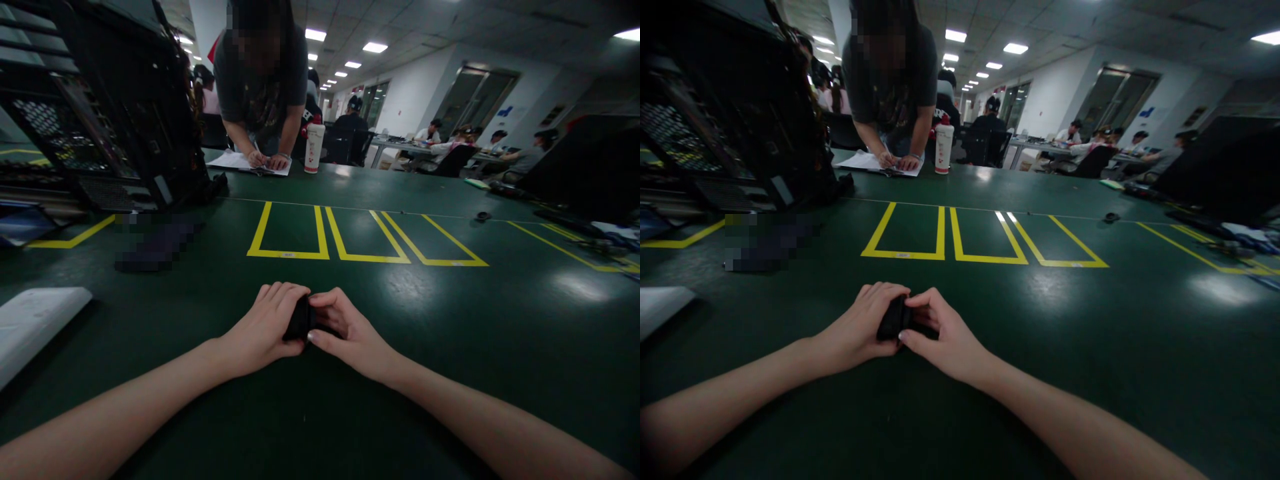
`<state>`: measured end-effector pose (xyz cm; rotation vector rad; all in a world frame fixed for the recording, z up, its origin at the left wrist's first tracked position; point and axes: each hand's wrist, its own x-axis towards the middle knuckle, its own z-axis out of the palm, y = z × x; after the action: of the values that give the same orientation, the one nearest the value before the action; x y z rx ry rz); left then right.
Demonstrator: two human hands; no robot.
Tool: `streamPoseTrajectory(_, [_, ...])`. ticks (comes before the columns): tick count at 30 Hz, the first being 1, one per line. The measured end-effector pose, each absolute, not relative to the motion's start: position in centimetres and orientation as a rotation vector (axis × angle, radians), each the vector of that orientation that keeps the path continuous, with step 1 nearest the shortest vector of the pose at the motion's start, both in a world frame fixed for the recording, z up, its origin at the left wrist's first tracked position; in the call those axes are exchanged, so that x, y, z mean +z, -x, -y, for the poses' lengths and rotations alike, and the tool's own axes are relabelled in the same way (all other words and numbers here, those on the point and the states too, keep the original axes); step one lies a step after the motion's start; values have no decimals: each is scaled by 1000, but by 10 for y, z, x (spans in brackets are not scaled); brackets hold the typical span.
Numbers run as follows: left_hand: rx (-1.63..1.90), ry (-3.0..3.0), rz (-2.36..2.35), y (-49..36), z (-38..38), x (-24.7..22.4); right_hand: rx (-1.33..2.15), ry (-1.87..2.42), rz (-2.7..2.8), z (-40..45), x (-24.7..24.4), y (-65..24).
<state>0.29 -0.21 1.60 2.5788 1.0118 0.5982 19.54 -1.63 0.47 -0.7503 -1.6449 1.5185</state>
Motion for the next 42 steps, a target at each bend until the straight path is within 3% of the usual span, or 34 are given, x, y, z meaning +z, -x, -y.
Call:
streamPoseTrajectory(11, [585,-2582,-1013,-1,2,16,1425,966,1700,16,11,-194])
streamPoseTrajectory(42, [660,-2589,-1049,-4,0,6,1435,816,1699,14,7,-197])
